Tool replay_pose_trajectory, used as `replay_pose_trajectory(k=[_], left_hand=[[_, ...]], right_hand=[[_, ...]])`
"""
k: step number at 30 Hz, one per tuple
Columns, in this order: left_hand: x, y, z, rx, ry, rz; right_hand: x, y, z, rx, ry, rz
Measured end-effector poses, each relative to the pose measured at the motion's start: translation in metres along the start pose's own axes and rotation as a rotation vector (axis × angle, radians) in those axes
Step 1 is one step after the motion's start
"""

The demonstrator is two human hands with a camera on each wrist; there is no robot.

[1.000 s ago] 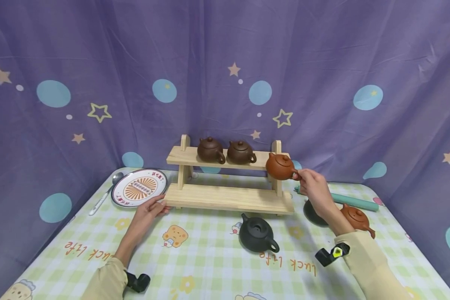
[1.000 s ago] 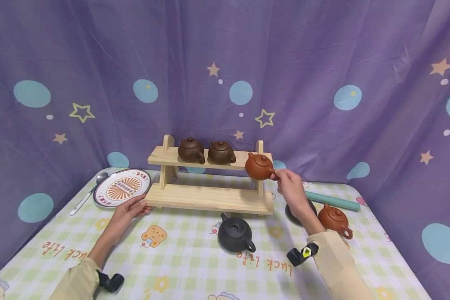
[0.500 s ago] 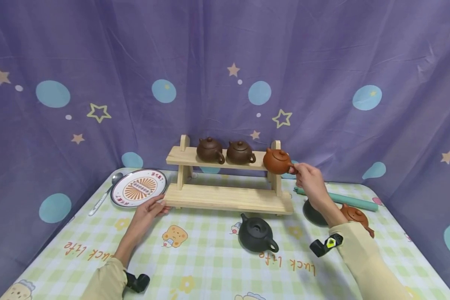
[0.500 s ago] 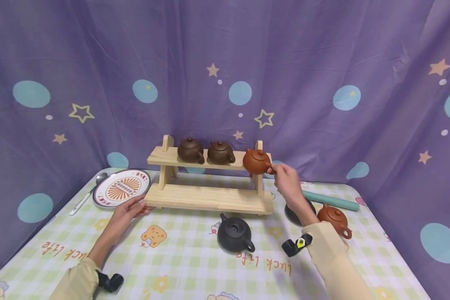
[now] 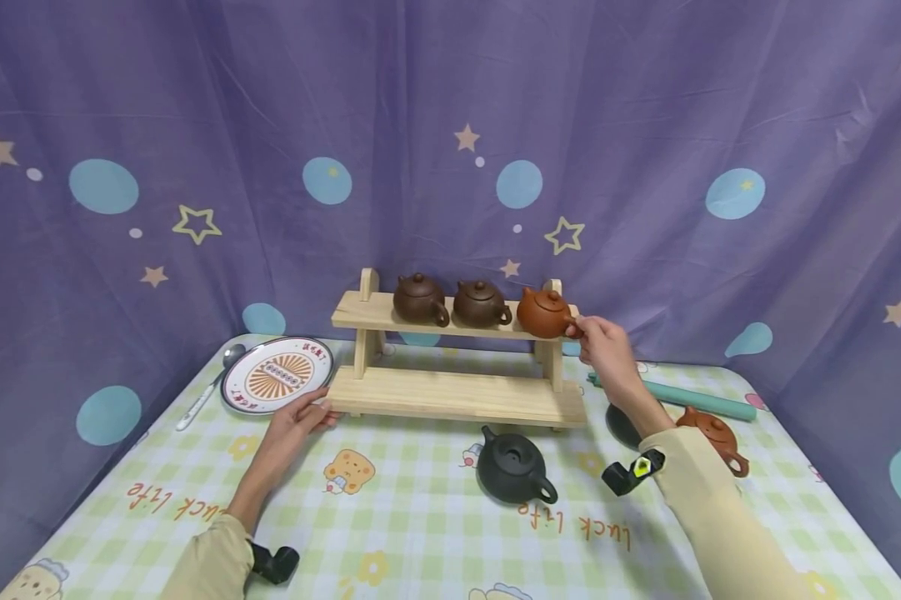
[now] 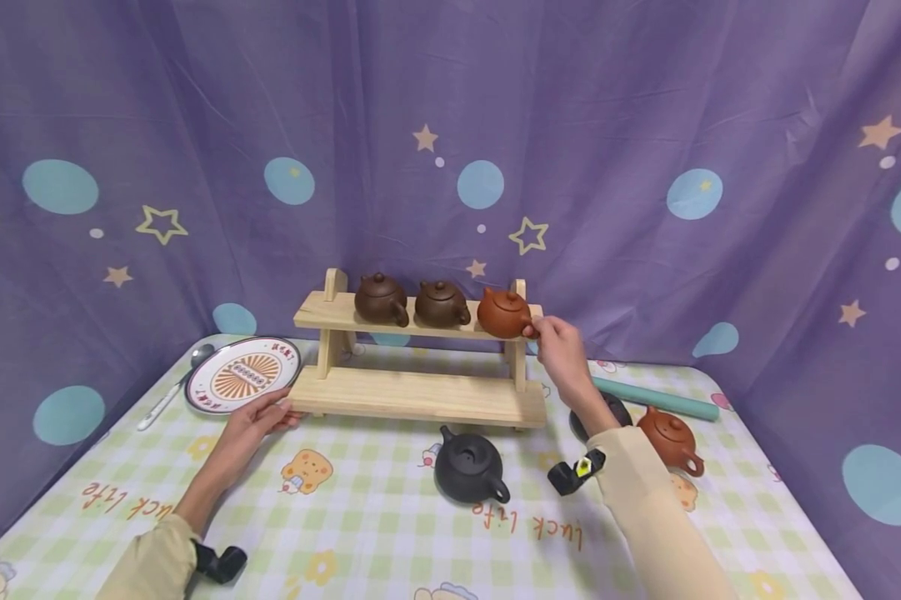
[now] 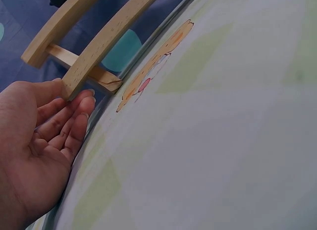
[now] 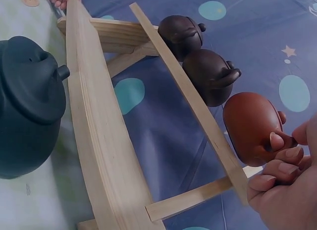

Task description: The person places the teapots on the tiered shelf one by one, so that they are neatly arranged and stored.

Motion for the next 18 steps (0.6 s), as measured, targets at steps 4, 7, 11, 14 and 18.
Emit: replay_pose_trajectory(k=[4,7,11,14,18], left_hand=[[0.0000,0.0001,-0.0002,-0.003,-0.001,-0.005],[0.0000,0.0000,-0.0003,-0.004,0.000,-0.007],[0.0000,0.0002,-0.0004,-0.002,0.000,-0.009],[0.0000,0.0006,-0.0005,-0.004,0.000,-0.007],[-0.0001,0.0009,-0.0007,-0.009,0.002,-0.002]], right_hand=[[-0.0030,0.0004,-0.0016,0.007,0.005,-0.004],[-0.0054,0.0013,-0.0022,0.026,0.013,-0.011],[-0.0069,0.0011,-0.0024,0.046,0.015,-0.024],[-0.0076,0.0007,-0.0031,0.051,0.016,-0.033],[-0.0094,0.0001,-0.0044,0.040,0.022,-0.039]])
Point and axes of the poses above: each hand's wrist, its own x-axis away from the middle knuckle, its own z-axis out of the back of the hand, y = z × x, the point moved 2 cm from there along -x, towards the middle knuckle, and after that the axes turned 10 degrees about -y, right-handed, at the moved point
